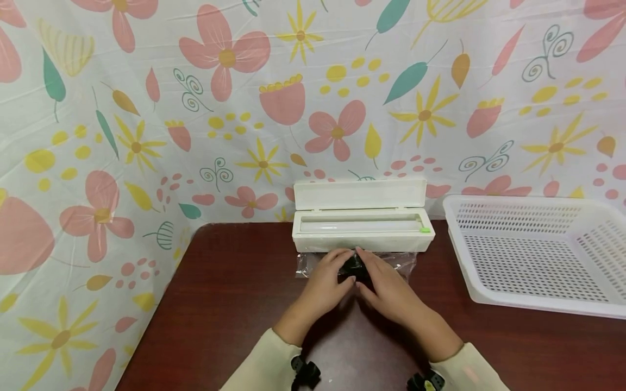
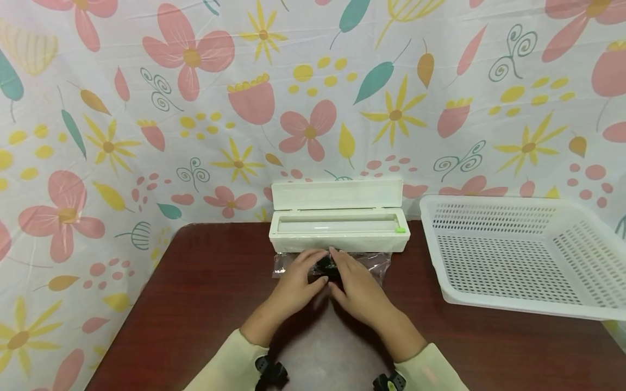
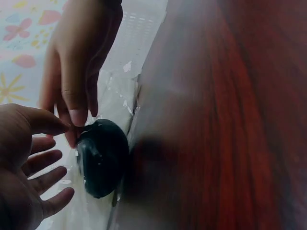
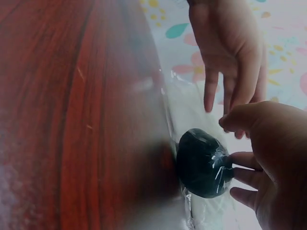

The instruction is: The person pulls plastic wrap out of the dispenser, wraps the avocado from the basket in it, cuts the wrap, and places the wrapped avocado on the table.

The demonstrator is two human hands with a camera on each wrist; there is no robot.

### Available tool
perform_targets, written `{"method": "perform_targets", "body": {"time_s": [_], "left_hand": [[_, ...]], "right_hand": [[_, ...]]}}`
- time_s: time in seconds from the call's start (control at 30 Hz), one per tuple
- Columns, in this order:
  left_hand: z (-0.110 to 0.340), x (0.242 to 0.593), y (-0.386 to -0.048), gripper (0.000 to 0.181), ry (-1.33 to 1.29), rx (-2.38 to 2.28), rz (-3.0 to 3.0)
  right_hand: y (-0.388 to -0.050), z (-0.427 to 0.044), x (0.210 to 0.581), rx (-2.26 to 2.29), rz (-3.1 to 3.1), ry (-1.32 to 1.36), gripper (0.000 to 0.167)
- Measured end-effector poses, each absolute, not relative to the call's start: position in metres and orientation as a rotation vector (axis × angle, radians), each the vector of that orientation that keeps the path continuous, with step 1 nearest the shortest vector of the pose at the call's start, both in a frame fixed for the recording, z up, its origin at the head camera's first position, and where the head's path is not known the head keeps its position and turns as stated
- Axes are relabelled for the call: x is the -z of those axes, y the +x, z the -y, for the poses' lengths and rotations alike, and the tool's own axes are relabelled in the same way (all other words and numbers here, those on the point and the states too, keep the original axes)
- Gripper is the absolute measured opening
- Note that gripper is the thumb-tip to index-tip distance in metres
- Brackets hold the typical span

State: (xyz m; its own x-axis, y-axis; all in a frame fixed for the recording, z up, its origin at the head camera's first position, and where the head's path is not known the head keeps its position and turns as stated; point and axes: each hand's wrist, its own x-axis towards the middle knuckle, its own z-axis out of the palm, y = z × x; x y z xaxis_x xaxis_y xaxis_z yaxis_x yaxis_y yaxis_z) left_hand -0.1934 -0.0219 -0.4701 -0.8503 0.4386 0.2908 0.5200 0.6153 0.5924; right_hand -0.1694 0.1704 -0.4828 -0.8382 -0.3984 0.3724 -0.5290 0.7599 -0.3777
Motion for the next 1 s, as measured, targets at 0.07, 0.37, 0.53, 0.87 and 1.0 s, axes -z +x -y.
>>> {"method": "perform_targets", "body": {"time_s": [0.07,0.37,0.53,0.87,1.0], "left_hand": [[0.017,0.471,-0.197,0.054,-0.825,1.020,2.741],[0.007,0.474,-0.206,0.053,-0.791,0.862,2.777],[0.005,0.477,-0.209,0.055,-0.782,0.843,2.757],[0.006,0.479,-0.217,0.059,-0.747,0.846,2.783],[0.004,0.481,-0.220,0.061,-0.749,0.831,2.792]], "right_hand": [[-0.171,-0.171,0.483,-0.693,2.685,0.724,0.076],[-0.176,-0.174,0.485,-0.697,2.659,0.733,0.077],[-0.182,-0.176,0.486,-0.718,2.675,0.750,0.073],[-0.192,-0.178,0.482,-0.796,2.721,0.751,0.065],[-0.193,-0.180,0.482,-0.786,2.746,0.735,0.064]]}}
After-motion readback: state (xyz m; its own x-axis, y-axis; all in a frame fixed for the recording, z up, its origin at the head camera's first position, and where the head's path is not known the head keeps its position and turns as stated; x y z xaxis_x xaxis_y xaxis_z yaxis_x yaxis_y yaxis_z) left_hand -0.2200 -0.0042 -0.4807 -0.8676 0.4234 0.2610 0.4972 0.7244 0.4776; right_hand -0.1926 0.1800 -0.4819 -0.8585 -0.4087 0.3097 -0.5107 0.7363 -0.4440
